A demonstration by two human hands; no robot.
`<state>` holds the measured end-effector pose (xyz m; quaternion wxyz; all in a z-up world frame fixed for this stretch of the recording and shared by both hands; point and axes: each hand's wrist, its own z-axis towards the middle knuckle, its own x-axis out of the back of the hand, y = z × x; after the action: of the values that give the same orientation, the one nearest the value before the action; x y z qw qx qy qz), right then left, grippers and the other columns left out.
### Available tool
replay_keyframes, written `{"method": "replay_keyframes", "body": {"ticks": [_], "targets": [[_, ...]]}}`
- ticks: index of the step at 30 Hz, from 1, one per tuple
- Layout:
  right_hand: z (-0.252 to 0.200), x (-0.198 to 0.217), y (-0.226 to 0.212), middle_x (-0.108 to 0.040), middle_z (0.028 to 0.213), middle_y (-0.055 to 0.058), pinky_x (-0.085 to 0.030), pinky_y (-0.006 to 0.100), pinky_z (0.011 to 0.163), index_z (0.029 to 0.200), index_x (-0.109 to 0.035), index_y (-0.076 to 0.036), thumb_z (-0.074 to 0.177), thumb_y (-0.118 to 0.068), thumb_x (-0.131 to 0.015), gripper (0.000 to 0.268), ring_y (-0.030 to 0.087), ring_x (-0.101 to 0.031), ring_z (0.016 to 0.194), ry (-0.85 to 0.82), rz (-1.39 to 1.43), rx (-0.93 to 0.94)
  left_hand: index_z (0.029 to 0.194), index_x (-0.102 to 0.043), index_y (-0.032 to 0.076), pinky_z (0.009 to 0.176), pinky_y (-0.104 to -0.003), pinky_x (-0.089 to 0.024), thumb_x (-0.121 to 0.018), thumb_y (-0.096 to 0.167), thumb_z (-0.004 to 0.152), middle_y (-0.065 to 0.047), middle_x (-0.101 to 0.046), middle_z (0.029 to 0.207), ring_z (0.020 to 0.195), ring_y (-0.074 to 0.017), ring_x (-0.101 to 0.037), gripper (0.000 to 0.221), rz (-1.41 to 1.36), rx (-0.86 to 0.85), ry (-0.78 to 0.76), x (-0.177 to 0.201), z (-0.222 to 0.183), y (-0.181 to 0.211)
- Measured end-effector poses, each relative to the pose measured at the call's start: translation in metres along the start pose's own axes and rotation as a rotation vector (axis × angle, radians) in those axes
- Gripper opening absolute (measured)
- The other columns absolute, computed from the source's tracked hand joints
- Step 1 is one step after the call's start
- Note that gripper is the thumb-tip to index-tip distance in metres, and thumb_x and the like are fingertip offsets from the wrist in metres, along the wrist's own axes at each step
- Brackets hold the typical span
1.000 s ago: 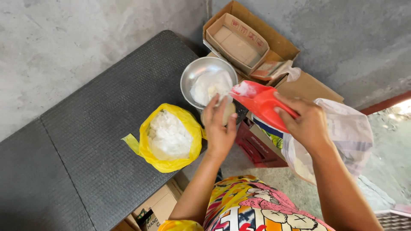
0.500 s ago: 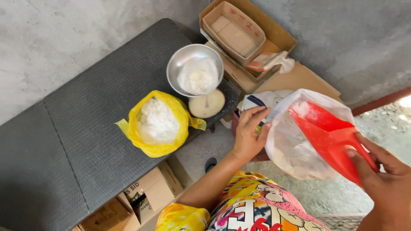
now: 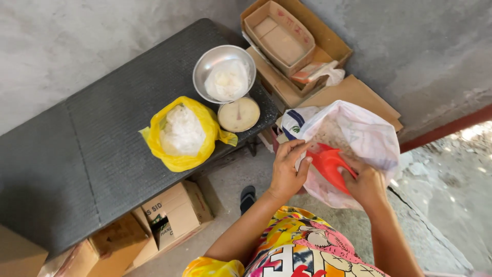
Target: Weighing and portioning white powder from a large bag into smaller plastic bags using a scale and scoop.
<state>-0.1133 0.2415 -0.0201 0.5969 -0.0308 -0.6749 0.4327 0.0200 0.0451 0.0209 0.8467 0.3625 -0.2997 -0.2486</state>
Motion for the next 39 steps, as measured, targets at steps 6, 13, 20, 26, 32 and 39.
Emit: {"method": "replay_keyframes", "body": {"ticks": [6, 13, 20, 26, 32, 39], "targets": [[0.022, -0.022, -0.004, -0.071, 0.104, 0.012, -0.056, 0.041, 0.087, 0.125, -0.076, -0.02, 0.084, -0.019, -0.075, 0.041, 0.034, -0.069, 0.098, 0.126, -0.174, 0.235, 0.126, -0.069, 0.008, 0.092, -0.037, -0.056, -0.07, 0.004, 0.09, -0.015, -0.064, 0.126, 0.115, -0.0332, -0.064, 0.037, 0.026, 0.105, 0.06, 0.031, 0.001, 0.001], [0.046, 0.016, -0.136, -0.068, 0.108, 0.009, -0.056, 0.037, 0.082, 0.123, -0.076, -0.019, 0.09, -0.017, -0.076, 0.034, 0.025, -0.069, 0.092, 0.264, 0.132, 0.195, 0.127, -0.069, 0.007, 0.099, -0.041, -0.053, -0.071, 0.003, 0.091, -0.017, -0.064, 0.126, 0.112, -0.0345, -0.064, 0.037, 0.146, 0.034, 0.196, 0.089, 0.033, -0.045], [0.146, -0.044, -0.224, -0.062, 0.128, 0.017, -0.052, 0.041, 0.097, 0.123, -0.075, -0.018, 0.086, -0.017, -0.077, 0.037, 0.034, -0.066, 0.112, 0.088, 0.138, 0.609, 0.133, -0.068, 0.014, 0.105, -0.053, -0.042, -0.077, 0.006, 0.074, -0.029, -0.048, 0.147, 0.129, -0.048, -0.048, 0.06, 0.622, -0.134, 0.13, 0.165, 0.107, -0.095], [0.253, -0.122, -0.261, -0.044, 0.152, 0.027, -0.049, 0.04, 0.102, 0.112, -0.081, -0.022, 0.077, -0.013, -0.081, 0.037, 0.04, -0.06, 0.122, 0.041, -0.033, 0.559, 0.111, -0.076, 0.015, 0.093, -0.052, -0.044, -0.078, 0.009, 0.068, -0.023, -0.057, 0.136, 0.125, -0.0423, -0.051, 0.043, 0.744, -0.137, -0.014, 0.186, 0.158, -0.16], [0.314, -0.125, -0.277, -0.067, 0.127, 0.018, -0.053, 0.034, 0.098, 0.101, -0.084, -0.019, 0.076, -0.002, -0.079, 0.03, 0.029, -0.068, 0.109, -0.151, -0.073, 0.389, 0.084, -0.073, 0.01, 0.078, -0.044, -0.054, -0.071, 0.005, 0.084, -0.009, -0.07, 0.09, 0.09, -0.0319, -0.069, 0.006, 0.527, -0.135, -0.015, 0.232, 0.202, -0.168], [0.341, -0.033, -0.298, -0.077, 0.096, 0.003, -0.055, 0.028, 0.074, 0.108, -0.083, -0.01, 0.09, -0.001, -0.074, 0.022, 0.011, -0.064, 0.081, 0.023, 0.355, 0.403, 0.09, -0.072, 0.005, 0.07, -0.044, -0.055, -0.069, 0.005, 0.09, -0.012, -0.068, 0.091, 0.08, -0.0369, -0.068, 0.003, 0.261, -0.102, 0.149, 0.265, 0.248, -0.131]]}}
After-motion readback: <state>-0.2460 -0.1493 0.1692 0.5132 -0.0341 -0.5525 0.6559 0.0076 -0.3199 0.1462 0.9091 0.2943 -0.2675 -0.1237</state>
